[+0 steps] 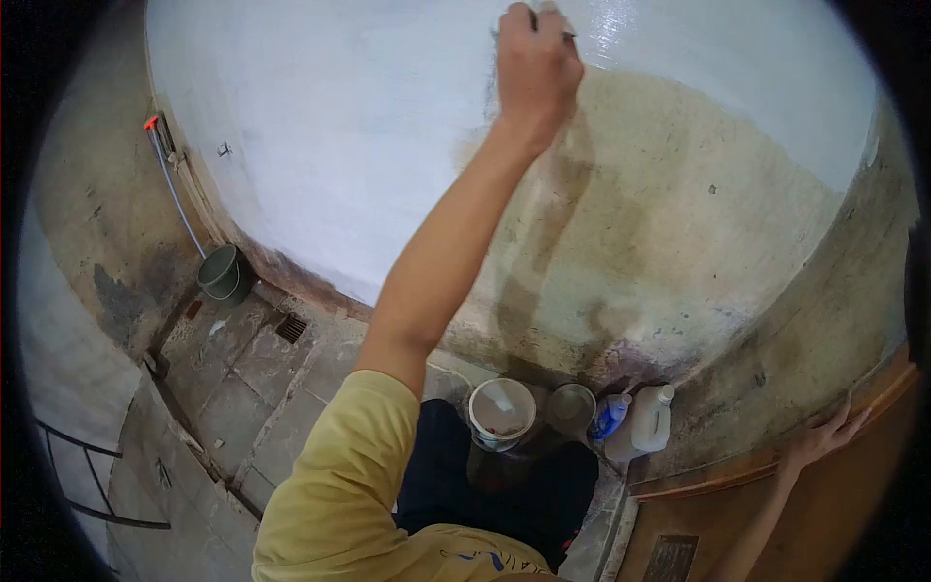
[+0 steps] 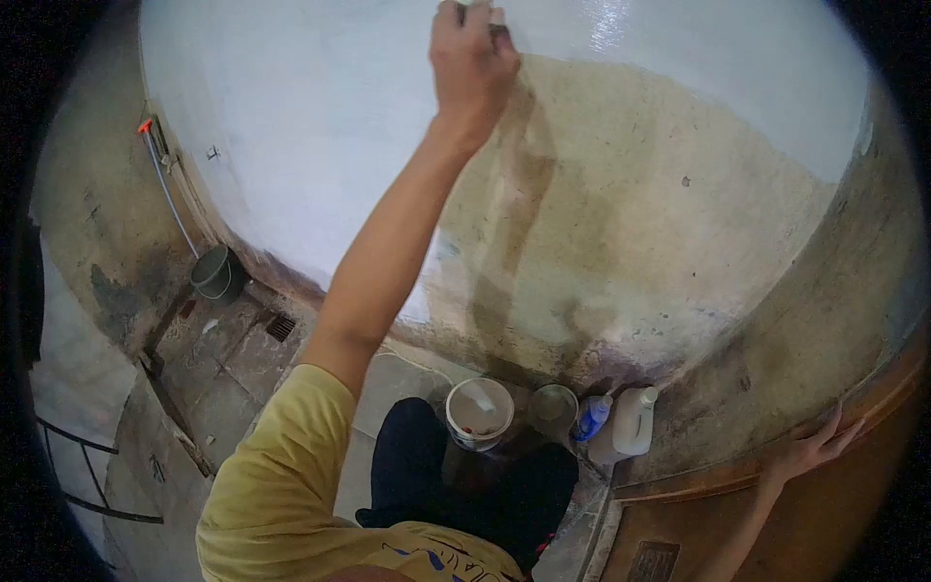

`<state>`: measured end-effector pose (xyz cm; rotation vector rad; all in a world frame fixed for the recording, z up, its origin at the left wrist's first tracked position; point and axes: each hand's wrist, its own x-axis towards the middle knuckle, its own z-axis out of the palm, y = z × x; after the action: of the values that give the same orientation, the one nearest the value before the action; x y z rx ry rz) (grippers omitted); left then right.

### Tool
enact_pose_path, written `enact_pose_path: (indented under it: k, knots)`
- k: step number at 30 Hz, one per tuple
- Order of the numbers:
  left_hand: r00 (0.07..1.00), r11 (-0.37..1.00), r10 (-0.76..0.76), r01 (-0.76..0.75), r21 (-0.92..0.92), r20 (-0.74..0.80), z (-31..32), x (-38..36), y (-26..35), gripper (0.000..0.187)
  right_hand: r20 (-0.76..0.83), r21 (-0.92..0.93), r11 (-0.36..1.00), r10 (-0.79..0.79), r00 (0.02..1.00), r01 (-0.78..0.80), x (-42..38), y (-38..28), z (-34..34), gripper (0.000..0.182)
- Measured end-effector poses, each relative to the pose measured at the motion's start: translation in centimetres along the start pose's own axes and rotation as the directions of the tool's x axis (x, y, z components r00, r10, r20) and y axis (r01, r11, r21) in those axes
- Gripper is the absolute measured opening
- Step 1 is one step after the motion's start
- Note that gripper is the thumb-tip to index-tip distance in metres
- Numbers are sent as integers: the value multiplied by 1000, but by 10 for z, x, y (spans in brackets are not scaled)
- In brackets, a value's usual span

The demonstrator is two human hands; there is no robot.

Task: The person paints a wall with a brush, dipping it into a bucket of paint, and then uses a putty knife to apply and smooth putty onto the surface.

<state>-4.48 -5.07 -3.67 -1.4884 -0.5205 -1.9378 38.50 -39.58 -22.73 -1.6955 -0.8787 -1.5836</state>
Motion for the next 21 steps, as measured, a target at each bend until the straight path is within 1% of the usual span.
enact_pose_path:
  k: [1, 3, 4, 6, 8, 10, 12, 14, 15, 16, 17, 18, 19, 20, 21]
  knots:
    - [999, 1000, 15, -16, -11, -32, 11, 0, 8, 11, -2, -4, 1000, 1, 1000, -2, 0, 0, 0, 39]
    - [994, 998, 42, -45, -34, -96, 31, -1, 27, 9, 8, -96, 995, -38, 999, 39, 1, 2, -1, 39]
    - [994, 998, 41, -45, -39, -98, 38, -2, 40, 9, 7, -101, 994, -37, 999, 37, 2, 3, 0, 39]
    - [995, 993, -55, 45, -109, -85, 50, -7, 69, 24, -61, -58, 995, -82, 995, 78, 2, 3, 2, 42]
    - [996, 976, -66, 75, -204, 51, 60, -20, 96, 20, -55, -56, 995, -82, 995, 79, 2, 4, 1, 42]
    - [995, 923, -64, 88, -375, 76, 46, -33, 126, 21, -45, -52, 995, -84, 995, 81, 1, 3, 1, 41]
    - [988, 835, -91, 143, -531, 124, 22, -56, 151, 20, -41, -26, 999, -46, 998, 45, 0, 2, 0, 38]
    - [945, 734, -171, 311, -604, 278, -8, -83, 166, 19, -46, -16, 998, -63, 997, 62, -1, 6, 2, 38]
    - [927, 710, -202, 361, -605, 317, -23, -103, 166, 17, -57, -3, 997, -82, 995, 82, 0, 8, 4, 37]
    - [903, 682, -234, 417, -601, 361, -35, -128, 161, 17, -36, -12, 996, -88, 995, 88, -1, 11, 5, 37]
    - [890, 633, -286, 454, -627, 356, -38, -172, 149, 16, -33, -60, 995, -85, 996, 83, -3, 14, 7, 37]
    - [868, 578, -343, 496, -649, 358, -52, -192, 144, 15, -24, -109, 990, -87, 996, 84, -4, 16, 7, 37]
    - [587, 476, -454, 796, -375, 670, -87, -217, 134, 16, 18, -123, 987, -100, 995, 101, -3, 16, 6, 37]
    - [545, 448, -463, 824, -346, 699, -110, -245, 118, 16, -18, -125, 984, -129, 992, 125, 0, 10, 5, 36]
    - [295, 280, -601, 948, -151, 743, -131, -292, 100, 17, -49, -127, 980, -158, 986, 151, 1, 9, 4, 35]
